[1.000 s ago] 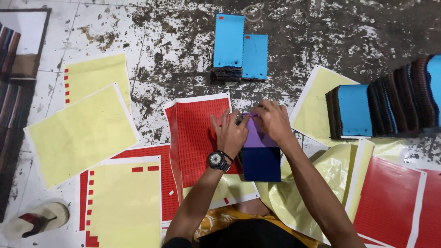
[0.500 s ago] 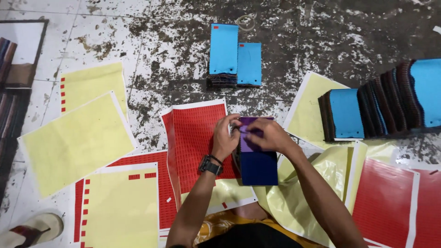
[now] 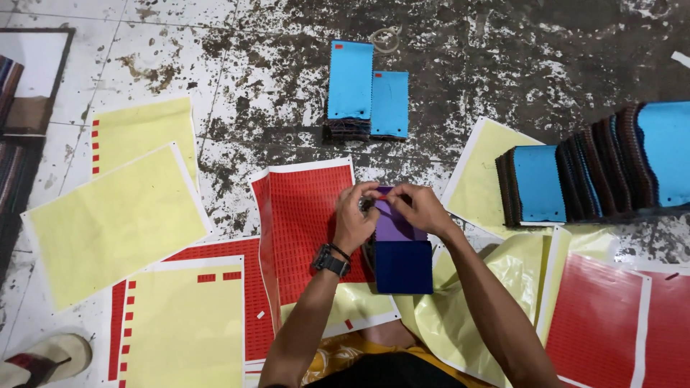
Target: The person sits on the floor and assembles spiral-bound notebooks by hand. They peel small red adhesive strips from a red sheet and apply them to the spines of blue, purple, and brown notebooks, stacking the finished items.
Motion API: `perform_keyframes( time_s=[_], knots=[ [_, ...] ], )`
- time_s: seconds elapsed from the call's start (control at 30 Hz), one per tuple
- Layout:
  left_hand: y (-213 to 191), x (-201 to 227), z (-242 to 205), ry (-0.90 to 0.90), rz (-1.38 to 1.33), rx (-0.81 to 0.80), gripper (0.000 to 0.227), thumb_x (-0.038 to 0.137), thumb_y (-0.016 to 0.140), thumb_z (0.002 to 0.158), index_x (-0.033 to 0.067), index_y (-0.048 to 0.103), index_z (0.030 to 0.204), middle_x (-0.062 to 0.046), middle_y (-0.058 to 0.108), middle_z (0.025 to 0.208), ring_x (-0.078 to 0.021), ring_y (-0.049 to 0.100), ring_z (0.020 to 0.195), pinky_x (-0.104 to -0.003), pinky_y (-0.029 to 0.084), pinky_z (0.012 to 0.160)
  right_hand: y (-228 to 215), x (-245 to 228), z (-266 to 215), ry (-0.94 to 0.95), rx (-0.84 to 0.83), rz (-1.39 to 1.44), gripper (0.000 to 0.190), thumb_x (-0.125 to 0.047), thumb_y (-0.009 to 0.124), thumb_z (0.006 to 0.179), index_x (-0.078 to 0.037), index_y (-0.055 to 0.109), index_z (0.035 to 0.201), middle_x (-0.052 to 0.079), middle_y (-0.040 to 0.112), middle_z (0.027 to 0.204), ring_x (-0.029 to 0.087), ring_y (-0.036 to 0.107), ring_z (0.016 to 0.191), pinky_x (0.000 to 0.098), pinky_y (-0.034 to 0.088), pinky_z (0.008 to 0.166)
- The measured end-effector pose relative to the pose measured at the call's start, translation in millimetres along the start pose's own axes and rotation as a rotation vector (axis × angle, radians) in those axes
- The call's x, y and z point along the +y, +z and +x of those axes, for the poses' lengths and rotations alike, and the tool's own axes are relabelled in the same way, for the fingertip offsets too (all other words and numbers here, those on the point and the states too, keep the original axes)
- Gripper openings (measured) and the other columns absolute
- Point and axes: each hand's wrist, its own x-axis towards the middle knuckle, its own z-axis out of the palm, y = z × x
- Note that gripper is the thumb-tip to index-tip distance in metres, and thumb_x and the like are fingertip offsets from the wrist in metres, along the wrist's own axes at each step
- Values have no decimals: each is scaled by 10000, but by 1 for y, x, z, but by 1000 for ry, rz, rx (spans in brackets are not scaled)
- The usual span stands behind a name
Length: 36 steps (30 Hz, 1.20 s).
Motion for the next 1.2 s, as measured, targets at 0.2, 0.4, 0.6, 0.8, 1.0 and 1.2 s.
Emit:
perform_keyframes(
  time_s=[0.2,0.4,0.6,0.8,1.0,1.2],
  knots=[
    [3,-2,-6,15,212,119,477,120,632,781,157,652,1256,-97,582,1311,-375,497,1251,-559,335,1077,-1,-7,4,131,-24,-42,177,-176,655,971,-58,768,1037,183,777,903,348,737,870,452,569,770],
    [3,-29,-13,158,522,71,293,50,645,805,224,740,1021,-13,606,1239,-332,499,1280,-619,317,1090,-1,-17,4,203,-20,-154,176,-212,644,964,-99,772,1005,146,784,911,365,742,909,458,578,782],
    [21,-55,-9,328,756,12,255,152,568,947,315,721,1070,-7,589,1287,-306,480,1336,-669,278,1106,20,-7,3,265,42,-279,182,-241,651,935,-135,761,1034,136,781,986,390,731,975,517,595,829],
    [12,-32,-4,323,823,-29,201,195,575,943,297,728,1024,-34,577,1289,-337,475,1340,-707,302,1084,24,13,11,266,99,-531,305,-268,780,836,-134,763,1109,214,712,1147,449,706,1043,595,591,877],
    [6,-35,1,254,699,-73,256,125,603,910,289,737,1055,-50,540,1338,-361,437,1366,-701,289,1081,2,26,20,-179,95,-731,195,-260,795,834,-225,781,1025,30,690,932,315,707,943,510,579,853],
    [-8,-1,2,-94,50,12,509,-138,504,770,155,685,1145,-118,497,1367,-423,580,1249,-561,496,1015,12,42,11,-560,447,-784,151,-273,703,942,-230,714,797,-56,651,924,207,661,917,369,515,819]
  ],
)
